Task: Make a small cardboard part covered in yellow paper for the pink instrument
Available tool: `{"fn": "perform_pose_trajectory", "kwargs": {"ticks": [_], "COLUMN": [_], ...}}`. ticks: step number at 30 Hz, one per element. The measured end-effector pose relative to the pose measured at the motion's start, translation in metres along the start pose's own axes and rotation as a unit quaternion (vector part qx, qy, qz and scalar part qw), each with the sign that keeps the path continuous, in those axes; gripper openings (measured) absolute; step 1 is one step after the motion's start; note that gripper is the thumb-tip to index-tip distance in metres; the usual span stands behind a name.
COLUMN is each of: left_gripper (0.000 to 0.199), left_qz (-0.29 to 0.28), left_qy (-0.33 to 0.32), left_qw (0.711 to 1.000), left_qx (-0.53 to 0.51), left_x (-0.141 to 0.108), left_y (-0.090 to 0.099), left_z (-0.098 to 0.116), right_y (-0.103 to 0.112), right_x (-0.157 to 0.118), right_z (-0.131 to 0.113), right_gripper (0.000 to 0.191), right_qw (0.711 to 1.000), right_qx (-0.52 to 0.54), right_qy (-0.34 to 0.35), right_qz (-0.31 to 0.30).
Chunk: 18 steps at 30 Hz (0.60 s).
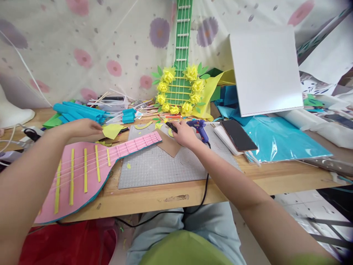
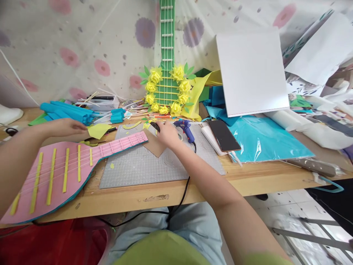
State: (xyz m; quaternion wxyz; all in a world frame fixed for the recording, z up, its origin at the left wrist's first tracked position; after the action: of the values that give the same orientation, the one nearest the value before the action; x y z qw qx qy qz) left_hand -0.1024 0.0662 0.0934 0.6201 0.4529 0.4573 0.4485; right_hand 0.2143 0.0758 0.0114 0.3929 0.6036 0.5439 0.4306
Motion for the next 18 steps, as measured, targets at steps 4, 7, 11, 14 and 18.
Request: {"fn": "perform_pose_trajectory", "kwargs": {"ticks": [4, 7, 11, 14, 18], "left_gripper": [0.073, 0.073, 0.077, 0.062, 0.042], "left_qz": [0.019, 0.001, -0.024, -0.02, 0.02], "left_qy": [-0.078, -0.148, -0.169, -0.169, -0.158], "left_qw": [0.997, 0.989, 0.985, 0.985, 0.987], "left_qx": [0.001, 0.002, 0.014, 0.023, -0.017], "left_x": [0.022, 0.043, 0.056, 0.054, 0.05], "left_y": [-0.032, -0.06, -0.089, -0.099, -0.103], "left_z": [0.058, 0.091, 0.112, 0.116, 0.111], "right_y": [-0.017, -0.031, -0.046, -0.049, -0.043], "right_x": [0.048, 0.075, 0.094, 0.097, 0.081], "right_z": [-0.027, -0.04, -0.043, -0.042, -0.038], "right_gripper": [0.043, 0.042, 0.038, 0.041, 0.04], "right_qw": [0.997, 0.99, 0.982, 0.981, 0.987], "right_qx": [-0.046, -0.084, -0.113, -0.113, -0.063], "right_qy": [0.051, 0.088, 0.106, 0.134, 0.143], "right_qz": [-0.039, -0.073, -0.111, -0.077, 0.024]}}
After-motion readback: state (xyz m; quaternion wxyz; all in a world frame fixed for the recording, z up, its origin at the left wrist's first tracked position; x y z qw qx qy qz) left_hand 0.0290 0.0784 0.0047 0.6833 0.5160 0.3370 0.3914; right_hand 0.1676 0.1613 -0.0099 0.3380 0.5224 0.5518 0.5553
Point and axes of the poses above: each hand's wrist, its own x-axis towards the middle knuckle, its own y-axis out of the back of the hand, z = x × y, the point moved 3 cm from there along x, towards the middle knuckle, and after that the axes turned 13 degrees about -y, right-handed, at the moved point
